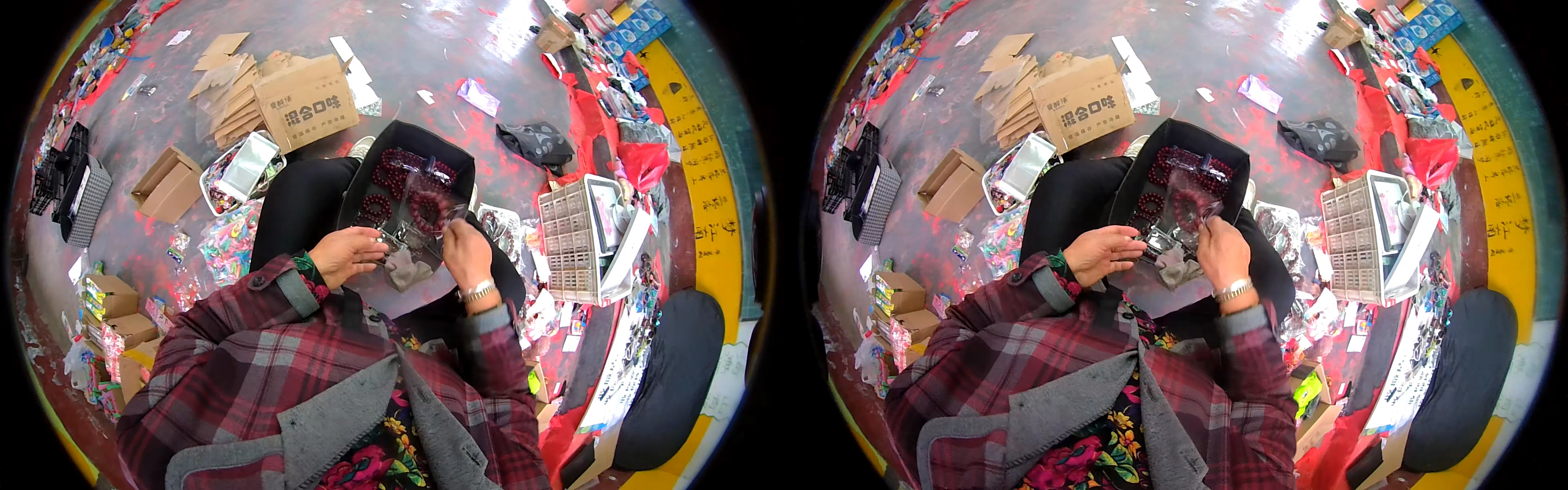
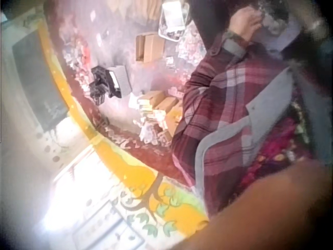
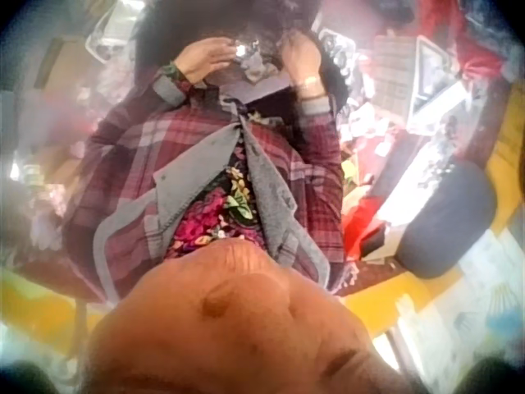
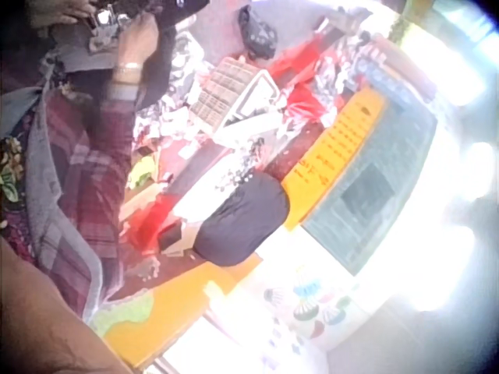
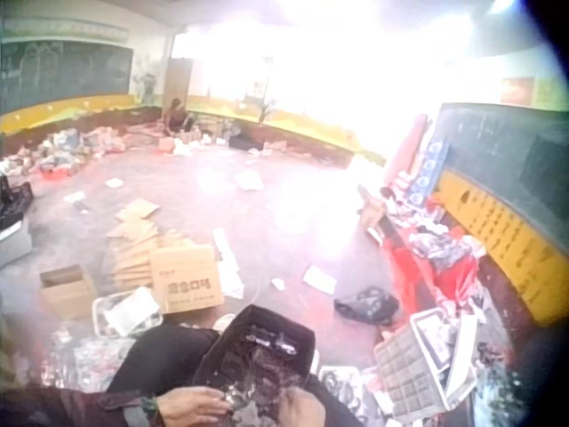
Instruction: The person sits on the floor and packs red beads into small clear plastic bags. They open the bags, pour beads from a larger container into them, and seal the bags one by one.
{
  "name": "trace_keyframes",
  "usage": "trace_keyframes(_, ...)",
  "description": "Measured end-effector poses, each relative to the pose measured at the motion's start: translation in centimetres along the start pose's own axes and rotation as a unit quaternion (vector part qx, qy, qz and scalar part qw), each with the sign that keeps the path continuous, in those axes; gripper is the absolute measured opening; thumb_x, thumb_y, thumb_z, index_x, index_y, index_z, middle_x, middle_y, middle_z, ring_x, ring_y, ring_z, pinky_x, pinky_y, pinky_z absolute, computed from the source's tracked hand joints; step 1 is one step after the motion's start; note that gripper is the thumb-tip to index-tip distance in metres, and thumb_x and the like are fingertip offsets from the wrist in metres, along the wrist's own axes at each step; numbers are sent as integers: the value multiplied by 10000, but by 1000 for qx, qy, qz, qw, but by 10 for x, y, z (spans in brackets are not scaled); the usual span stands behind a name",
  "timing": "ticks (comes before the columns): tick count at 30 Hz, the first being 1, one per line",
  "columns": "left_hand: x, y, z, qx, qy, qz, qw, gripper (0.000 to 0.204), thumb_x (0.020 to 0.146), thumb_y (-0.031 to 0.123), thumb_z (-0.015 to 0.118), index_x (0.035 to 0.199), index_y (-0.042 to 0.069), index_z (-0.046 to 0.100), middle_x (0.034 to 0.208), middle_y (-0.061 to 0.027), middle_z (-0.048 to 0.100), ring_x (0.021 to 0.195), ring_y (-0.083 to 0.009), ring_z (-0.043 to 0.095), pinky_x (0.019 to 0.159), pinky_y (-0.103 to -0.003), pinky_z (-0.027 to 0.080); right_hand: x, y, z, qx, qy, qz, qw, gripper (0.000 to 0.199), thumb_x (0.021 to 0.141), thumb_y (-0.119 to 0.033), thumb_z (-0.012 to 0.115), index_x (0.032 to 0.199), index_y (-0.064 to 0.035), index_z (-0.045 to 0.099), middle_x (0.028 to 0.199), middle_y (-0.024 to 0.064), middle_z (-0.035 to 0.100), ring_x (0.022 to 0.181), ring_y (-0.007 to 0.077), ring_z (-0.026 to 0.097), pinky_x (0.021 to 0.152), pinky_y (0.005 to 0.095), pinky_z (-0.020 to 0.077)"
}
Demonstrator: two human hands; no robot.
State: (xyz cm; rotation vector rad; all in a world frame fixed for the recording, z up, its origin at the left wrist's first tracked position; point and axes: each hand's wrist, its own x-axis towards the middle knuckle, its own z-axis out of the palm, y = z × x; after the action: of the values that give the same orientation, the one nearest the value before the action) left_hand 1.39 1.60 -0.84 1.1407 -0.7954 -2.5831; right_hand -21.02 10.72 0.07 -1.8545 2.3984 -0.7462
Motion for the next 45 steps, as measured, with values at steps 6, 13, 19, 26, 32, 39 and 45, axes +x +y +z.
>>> trace_keyframes(6,8,-6,-9,-4,-48,-10,999,214,922,162,489,1100,47,518,1085,-92,602,978,-167,577,825,-298,463,6,30,10,-117,-186,123,968,249,780,-286,556,795,-53,642,764,202,622,747,391,598,658,471,475)
trace_keyframes(13,10,-9,-8,25,-57,-34,997,195,929,170,476,1061,45,547,1079,-91,614,983,-160,586,809,-280,473,9,25,23,-125,-270,74,952,206,744,-185,513,787,-54,666,790,190,637,787,380,615,701,450,498)
trace_keyframes(19,9,-12,-11,22,-62,-33,997,189,928,179,472,1039,53,558,1040,-81,632,931,-152,605,806,-285,473,11,19,24,-48,-233,109,965,218,735,-219,526,815,-94,685,780,176,639,791,360,614,707,437,498)
trace_keyframes(26,13,-10,-10,33,-54,-47,997,195,922,174,471,1035,46,565,1043,-95,630,939,-173,608,816,-299,471,4,24,32,-10,-236,91,967,224,729,-252,561,755,-61,675,760,188,630,746,365,613,673,431,488)
trace_keyframes(32,15,-10,-14,3,-25,-60,998,365,912,315,505,1104,6,531,1102,-140,590,1030,-233,571,907,-361,441,15,2,12,375,-74,203,902,148,825,-143,591,811,-6,647,673,73,640,605,158,602,552,284,457)
trace_keyframes(39,16,-4,-2,-205,-73,85,972,567,909,434,485,1236,-22,409,1251,-184,464,1181,-275,451,1009,-406,364,-8,-50,24,674,-42,272,686,104,902,-106,535,905,-29,604,795,30,632,675,84,564,616,216,445)
trace_keyframes(45,23,-9,-17,-243,-95,164,951,223,935,137,471,1108,0,499,1074,-147,566,1009,-241,558,913,-382,459,-34,-63,42,657,-161,280,681,150,886,-145,569,936,-13,620,765,21,637,634,78,569,566,206,444)
